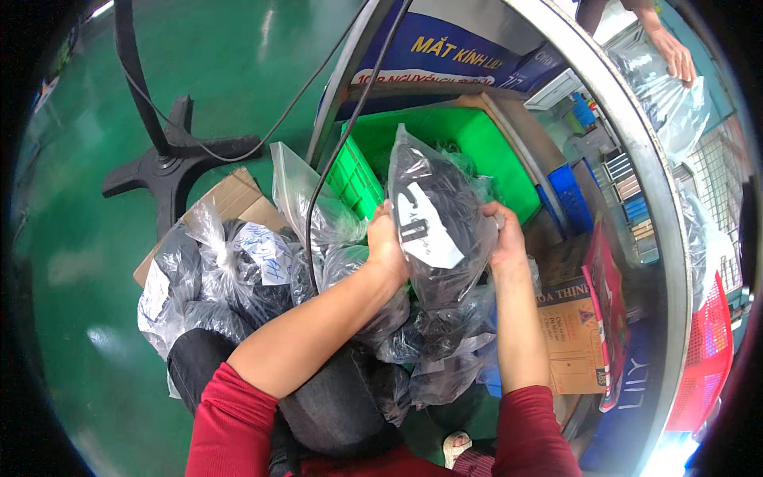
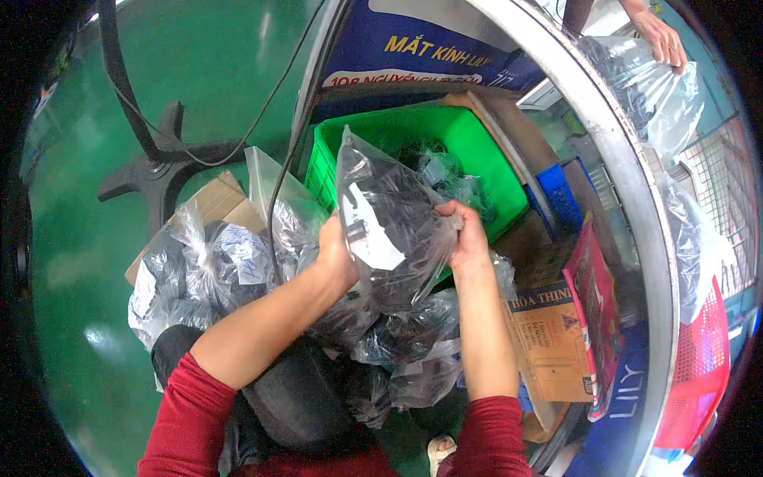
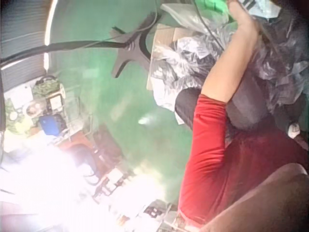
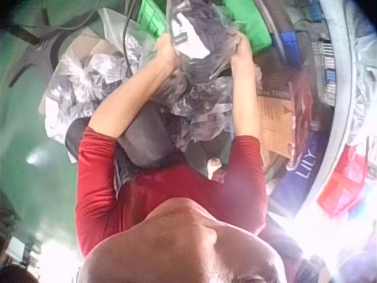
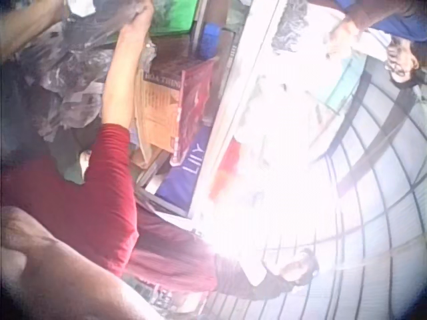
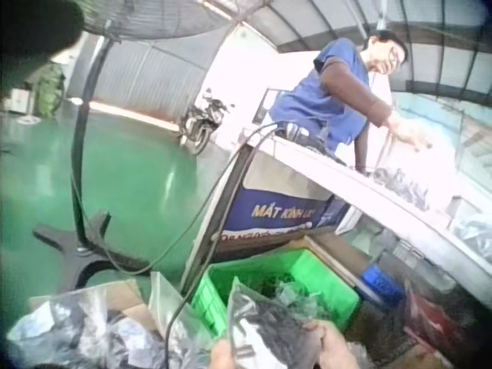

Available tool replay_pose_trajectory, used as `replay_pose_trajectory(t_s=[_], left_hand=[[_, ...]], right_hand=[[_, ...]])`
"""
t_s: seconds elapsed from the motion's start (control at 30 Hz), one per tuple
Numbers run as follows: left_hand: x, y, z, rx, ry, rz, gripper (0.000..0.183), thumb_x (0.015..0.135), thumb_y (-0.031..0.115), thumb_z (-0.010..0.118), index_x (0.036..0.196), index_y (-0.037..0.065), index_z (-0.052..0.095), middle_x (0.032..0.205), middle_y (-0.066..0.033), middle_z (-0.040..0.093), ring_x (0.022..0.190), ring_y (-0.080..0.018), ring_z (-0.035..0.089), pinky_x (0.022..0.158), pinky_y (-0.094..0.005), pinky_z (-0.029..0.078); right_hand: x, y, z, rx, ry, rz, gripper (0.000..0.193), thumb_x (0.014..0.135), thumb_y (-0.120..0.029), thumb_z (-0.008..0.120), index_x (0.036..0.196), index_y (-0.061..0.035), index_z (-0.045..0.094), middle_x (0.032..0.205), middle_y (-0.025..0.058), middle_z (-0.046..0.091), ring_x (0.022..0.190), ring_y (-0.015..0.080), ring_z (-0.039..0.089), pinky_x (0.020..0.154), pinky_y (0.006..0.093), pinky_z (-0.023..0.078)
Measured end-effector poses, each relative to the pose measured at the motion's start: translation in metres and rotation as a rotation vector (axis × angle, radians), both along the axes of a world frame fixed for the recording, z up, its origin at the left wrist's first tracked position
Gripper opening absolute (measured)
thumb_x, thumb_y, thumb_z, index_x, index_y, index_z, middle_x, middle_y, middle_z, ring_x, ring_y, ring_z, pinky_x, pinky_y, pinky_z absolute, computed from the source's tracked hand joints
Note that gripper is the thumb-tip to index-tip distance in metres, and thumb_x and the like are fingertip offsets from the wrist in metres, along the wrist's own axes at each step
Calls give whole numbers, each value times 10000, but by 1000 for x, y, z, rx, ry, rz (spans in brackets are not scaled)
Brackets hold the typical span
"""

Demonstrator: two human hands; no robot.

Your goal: The person sorts through plastic-wrapped items in a green crate and on a piece of cardboard, moving bags one at a time and placing some back into the crate.

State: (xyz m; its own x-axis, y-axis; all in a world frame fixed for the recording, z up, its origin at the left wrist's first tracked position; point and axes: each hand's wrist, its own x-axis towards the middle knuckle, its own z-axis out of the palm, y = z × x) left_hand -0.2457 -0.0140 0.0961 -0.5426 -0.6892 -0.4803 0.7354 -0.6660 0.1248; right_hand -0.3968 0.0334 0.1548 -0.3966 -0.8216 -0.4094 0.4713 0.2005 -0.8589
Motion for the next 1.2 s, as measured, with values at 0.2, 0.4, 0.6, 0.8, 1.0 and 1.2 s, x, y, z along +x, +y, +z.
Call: replay_pose_trajectory(t_s=[0.2, 0.4, 0.6, 0.8, 1.0, 1.2], left_hand=[[0, 12, 20, -237, -264, 146, 230, 852, 234, 307, 840, 36, 422, 787, -75, 474, 760, -150, 429, 702, -273, 357], [9, 11, 19, -642, -660, 381, 285, 866, 242, 263, 859, 9, 427, 799, -102, 508, 744, -206, 463, 714, -289, 355], [51, 18, 69, -1030, -426, 730, 231, 868, 146, 232, 1003, -1, 349, 977, -166, 494, 906, -214, 444, 859, -333, 275], [99, 94, 35, -1402, -428, 462, 236, 831, 135, 272, 985, -28, 345, 850, -152, 552, 750, -216, 523, 748, -365, 372], [148, 106, 12, -1318, -470, 671, 198, 820, 155, 341, 822, -31, 409, 707, -175, 544, 637, -268, 526, 610, -368, 435], [187, 104, 19, -941, -894, 706, 280, 848, 312, 291, 738, 55, 309, 562, -142, 503, 536, -223, 478, 543, -338, 428]], right_hand=[[11, 6, -13, -72, 5, -16, 153, 653, -148, 458, 724, -35, 533, 699, 71, 555, 644, 195, 531, 617, 279, 432], [20, 7, -35, -62, 326, -461, 245, 622, -164, 469, 843, -63, 507, 885, 79, 512, 785, 216, 493, 674, 338, 411], [21, -7, 11, -460, 9, -80, 506, 491, -57, 401, 995, -18, 432, 1029, 201, 449, 967, 332, 432, 844, 434, 365], [69, -62, -11, -338, 400, 72, 445, 473, -6, 455, 918, -20, 470, 872, 91, 447, 797, 198, 459, 700, 242, 376], [134, -115, -58, -393, 23, 420, 388, 471, 21, 463, 851, -46, 503, 758, 35, 457, 693, 152, 470, 613, 236, 403], [180, -148, -108, -413, -192, 996, 432, 440, -6, 521, 869, -38, 480, 787, 59, 482, 767, 158, 487, 679, 246, 410]])
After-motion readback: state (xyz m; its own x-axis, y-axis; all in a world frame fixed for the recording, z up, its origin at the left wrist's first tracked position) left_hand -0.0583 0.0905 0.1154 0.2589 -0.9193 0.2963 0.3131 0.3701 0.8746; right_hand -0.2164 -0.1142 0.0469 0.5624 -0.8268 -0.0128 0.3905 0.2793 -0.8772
